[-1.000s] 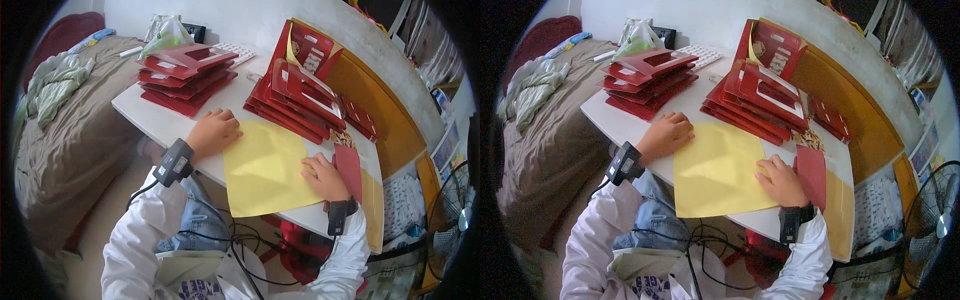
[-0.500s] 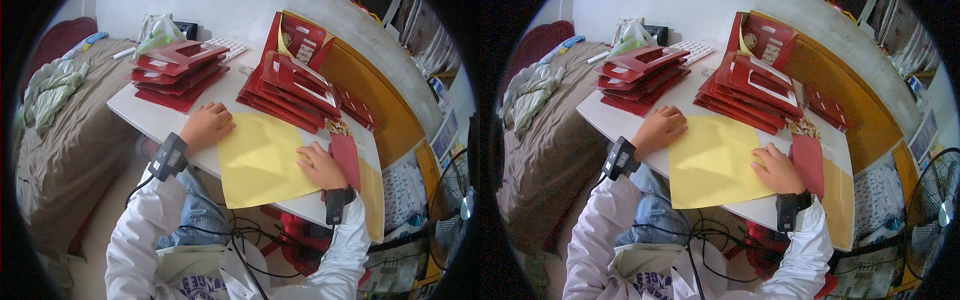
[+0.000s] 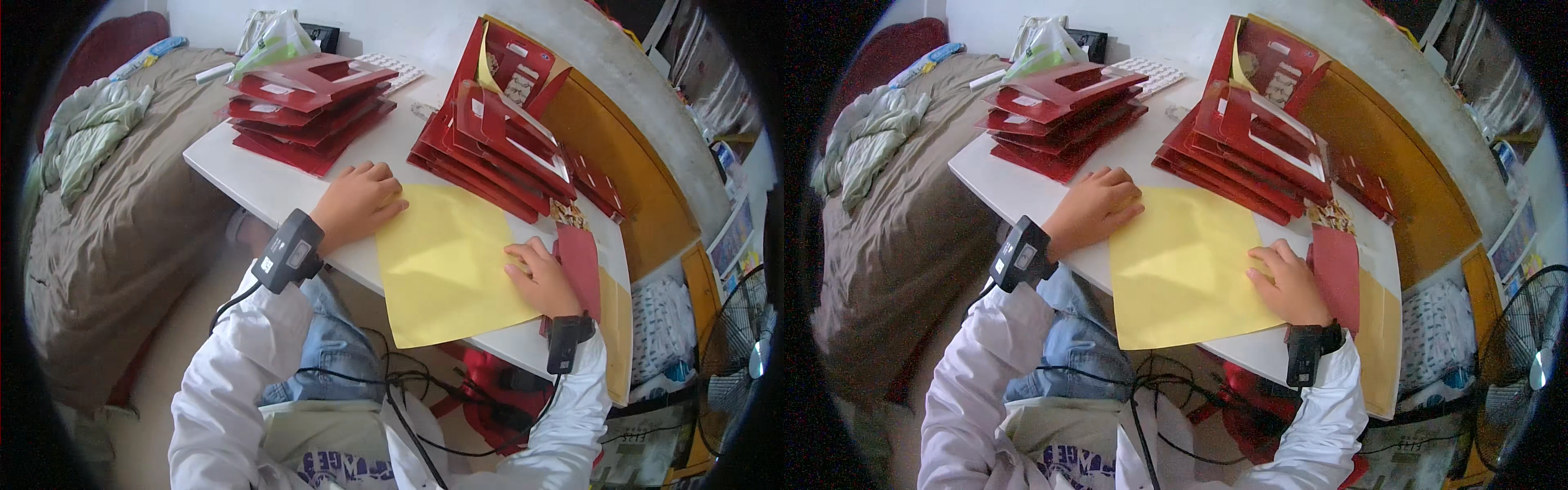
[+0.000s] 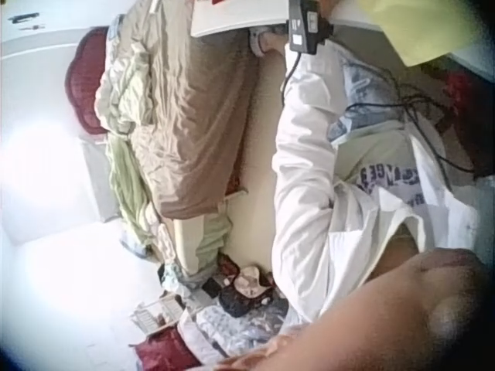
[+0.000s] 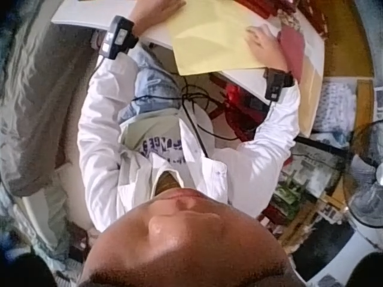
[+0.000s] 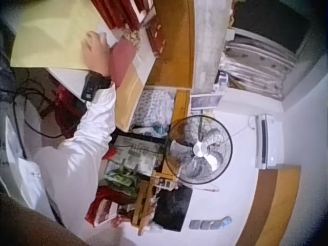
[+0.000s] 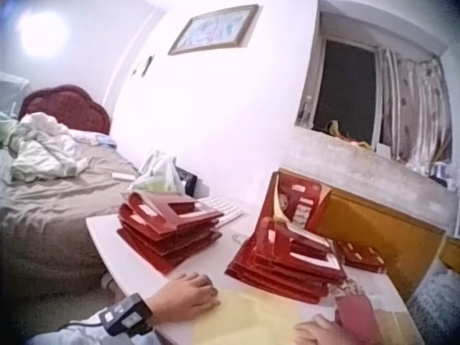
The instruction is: Assembling and folding red paper money wallets from flat cardboard sheets.
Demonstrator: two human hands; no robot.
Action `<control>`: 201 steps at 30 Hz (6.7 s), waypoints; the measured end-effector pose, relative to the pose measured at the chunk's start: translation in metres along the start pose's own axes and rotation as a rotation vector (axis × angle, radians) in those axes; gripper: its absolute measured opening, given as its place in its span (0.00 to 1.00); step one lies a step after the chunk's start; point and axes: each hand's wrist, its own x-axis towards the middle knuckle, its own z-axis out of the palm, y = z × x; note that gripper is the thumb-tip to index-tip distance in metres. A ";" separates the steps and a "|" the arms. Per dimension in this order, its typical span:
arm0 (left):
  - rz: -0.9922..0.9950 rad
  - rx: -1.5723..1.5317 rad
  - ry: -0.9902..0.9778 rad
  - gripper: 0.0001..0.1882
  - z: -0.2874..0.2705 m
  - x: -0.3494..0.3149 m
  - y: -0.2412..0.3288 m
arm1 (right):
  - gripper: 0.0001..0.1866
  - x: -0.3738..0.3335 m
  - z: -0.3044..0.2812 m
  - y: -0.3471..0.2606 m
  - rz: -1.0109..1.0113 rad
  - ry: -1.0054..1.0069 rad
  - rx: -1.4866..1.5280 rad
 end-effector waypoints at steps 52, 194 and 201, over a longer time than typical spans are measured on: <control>-0.020 -0.010 -0.009 0.12 -0.001 -0.001 0.004 | 0.17 0.000 -0.003 -0.004 -0.004 -0.005 -0.038; 0.016 0.001 -0.008 0.11 -0.001 -0.002 0.001 | 0.16 -0.005 -0.006 -0.010 0.009 0.027 -0.072; -0.020 0.015 -0.033 0.12 0.000 -0.004 0.002 | 0.17 -0.005 -0.004 -0.009 -0.028 0.009 -0.120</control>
